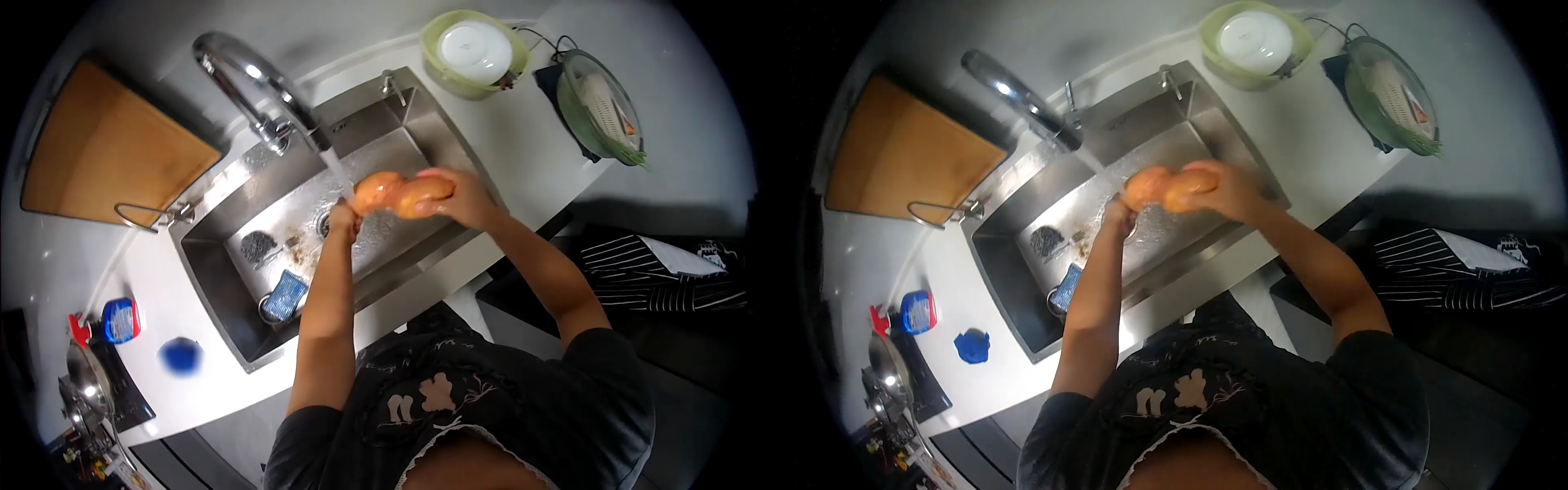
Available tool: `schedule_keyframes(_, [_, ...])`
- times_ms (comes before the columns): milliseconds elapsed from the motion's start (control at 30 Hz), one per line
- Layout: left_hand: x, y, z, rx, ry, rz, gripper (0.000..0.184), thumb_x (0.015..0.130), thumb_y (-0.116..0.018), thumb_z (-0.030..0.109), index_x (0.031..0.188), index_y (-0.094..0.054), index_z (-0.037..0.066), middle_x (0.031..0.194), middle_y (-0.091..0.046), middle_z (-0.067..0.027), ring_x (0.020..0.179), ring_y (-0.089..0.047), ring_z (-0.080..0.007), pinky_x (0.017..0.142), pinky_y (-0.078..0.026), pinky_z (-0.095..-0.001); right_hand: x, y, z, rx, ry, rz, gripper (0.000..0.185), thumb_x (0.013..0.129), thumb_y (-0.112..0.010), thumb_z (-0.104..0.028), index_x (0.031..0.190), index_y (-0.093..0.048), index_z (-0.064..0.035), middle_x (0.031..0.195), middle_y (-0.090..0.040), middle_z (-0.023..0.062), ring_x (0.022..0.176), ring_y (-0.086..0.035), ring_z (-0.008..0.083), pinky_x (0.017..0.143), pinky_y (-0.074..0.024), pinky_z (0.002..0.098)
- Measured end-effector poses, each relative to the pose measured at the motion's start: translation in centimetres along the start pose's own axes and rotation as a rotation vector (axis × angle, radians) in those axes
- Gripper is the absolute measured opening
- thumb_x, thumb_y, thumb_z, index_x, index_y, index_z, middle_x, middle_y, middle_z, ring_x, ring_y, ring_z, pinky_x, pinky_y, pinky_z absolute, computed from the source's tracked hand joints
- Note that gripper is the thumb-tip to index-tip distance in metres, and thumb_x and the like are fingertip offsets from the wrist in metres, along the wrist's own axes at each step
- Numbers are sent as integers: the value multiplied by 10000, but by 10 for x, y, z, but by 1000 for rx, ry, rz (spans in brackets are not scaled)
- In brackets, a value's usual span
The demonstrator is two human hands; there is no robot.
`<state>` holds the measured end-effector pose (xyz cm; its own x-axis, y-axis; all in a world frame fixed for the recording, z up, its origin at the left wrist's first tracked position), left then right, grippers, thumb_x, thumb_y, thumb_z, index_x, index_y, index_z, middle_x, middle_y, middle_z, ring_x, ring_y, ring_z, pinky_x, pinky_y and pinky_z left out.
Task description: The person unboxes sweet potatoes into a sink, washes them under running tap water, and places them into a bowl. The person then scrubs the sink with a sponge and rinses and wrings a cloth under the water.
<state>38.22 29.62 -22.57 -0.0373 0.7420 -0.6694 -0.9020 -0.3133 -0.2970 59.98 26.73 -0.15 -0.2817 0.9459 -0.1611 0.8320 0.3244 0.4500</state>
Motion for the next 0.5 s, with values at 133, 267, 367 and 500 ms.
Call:
schedule_keyframes(133, [1, 15, 12, 1579, -452, 5, 358, 737, -582, 331, 908, -581, 17, 643, -590, -158, 550, -572, -287, 554, -473, -410, -19, -8, -9, -152, 313, 98, 535, 615, -755, -262, 1078, -563, -75, 1026, -563, 136, 929, -564, 259, 814, -440, 332])
schedule_keyframes(267, [-18, 27, 17, 821, 17, -141, 318, 754, -566, 210, 1033, -544, 59, 844, -558, -77, 850, -560, -166, 604, -473, -253, -11, -11, 33, -146, 41, 49, 523, 589, -752, -293, 1030, -573, -76, 1007, -580, 121, 905, -563, 274, 787, -437, 339])
schedule_keyframes(367, [-64, 5, 51, 569, 89, -149, 395, 854, -500, 278, 1196, -446, 87, 1067, -536, -55, 883, -556, -177, 695, -485, -277, -23, 19, 39, -157, -30, 82, 535, 578, -751, -311, 1025, -572, -76, 982, -590, 123, 889, -570, 271, 776, -440, 335])
schedule_keyframes(500, [-33, 38, 33, 453, 22, -284, 436, 868, -475, 293, 1241, -403, 78, 1088, -537, -72, 902, -557, -165, 714, -478, -281, -51, 99, 11, -257, 16, 185, 531, 595, -772, -278, 1050, -568, -94, 1003, -596, 94, 904, -579, 222, 787, -452, 304])
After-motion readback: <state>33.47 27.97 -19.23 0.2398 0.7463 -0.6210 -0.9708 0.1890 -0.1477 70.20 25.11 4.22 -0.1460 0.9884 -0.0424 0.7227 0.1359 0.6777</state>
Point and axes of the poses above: each hand's wrist, its own x-axis towards the middle knuckle, its own y-axis out of the back of the hand, z = x × y, the point moved 3 cm from there along x, towards the middle knuckle
